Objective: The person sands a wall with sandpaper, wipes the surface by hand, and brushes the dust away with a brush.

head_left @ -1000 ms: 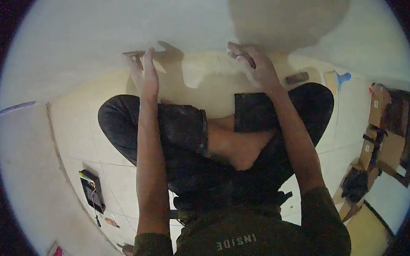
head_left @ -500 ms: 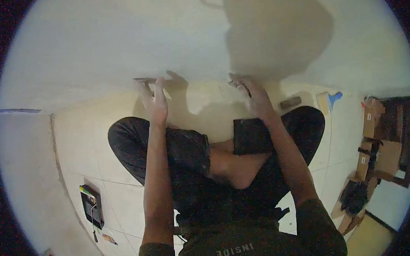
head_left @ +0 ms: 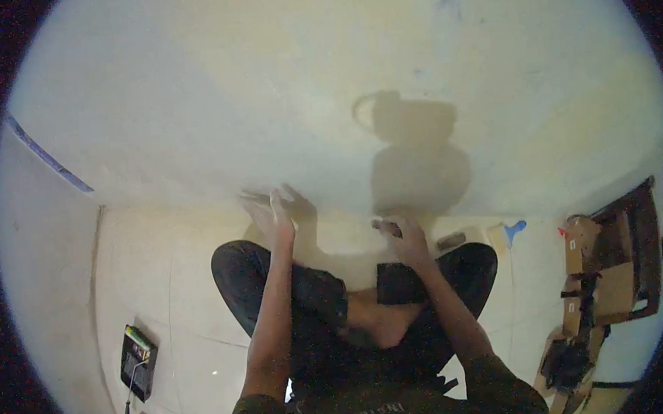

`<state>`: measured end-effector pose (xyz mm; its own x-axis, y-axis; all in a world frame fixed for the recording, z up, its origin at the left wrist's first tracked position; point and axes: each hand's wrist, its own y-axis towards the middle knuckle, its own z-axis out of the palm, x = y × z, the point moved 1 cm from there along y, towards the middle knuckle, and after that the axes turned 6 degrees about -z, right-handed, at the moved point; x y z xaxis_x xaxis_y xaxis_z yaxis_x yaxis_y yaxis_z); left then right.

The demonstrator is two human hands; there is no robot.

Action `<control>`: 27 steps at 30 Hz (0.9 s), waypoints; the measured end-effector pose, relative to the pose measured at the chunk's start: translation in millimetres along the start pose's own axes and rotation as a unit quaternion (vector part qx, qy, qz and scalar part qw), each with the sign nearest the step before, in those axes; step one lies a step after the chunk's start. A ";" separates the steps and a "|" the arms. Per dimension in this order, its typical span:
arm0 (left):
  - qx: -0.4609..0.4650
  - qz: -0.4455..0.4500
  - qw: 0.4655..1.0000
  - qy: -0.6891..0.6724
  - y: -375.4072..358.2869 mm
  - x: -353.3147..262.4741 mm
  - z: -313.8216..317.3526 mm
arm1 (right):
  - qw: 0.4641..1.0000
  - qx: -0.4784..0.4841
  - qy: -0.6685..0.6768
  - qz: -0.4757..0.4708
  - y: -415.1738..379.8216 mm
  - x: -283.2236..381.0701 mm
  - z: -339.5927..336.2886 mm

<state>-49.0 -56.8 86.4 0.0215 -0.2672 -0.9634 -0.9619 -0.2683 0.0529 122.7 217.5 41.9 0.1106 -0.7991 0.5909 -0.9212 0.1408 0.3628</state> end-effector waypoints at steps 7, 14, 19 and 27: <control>-0.140 0.302 0.943 -0.007 34.1 -101.9 9.7 | 0.968 -0.181 -0.166 -0.048 12.6 71.8 -63.6; -0.159 0.413 0.895 0.044 42.1 -104.3 40.8 | 0.903 -0.281 -0.234 -0.226 143.0 198.2 -154.0; -0.114 0.359 0.925 0.042 41.0 -57.8 49.8 | 0.849 -0.303 -0.294 -0.318 203.9 235.3 -150.4; 0.013 0.177 0.977 0.115 16.0 -71.5 57.3 | 0.834 -0.370 -0.287 -0.292 199.8 224.1 -113.7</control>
<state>-81.5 11.0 141.1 -0.2569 -0.5408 -0.8009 -0.9262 -0.0988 0.3638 5.8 133.0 328.7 0.0678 -0.9760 -0.2071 -0.2672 -0.2178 0.9387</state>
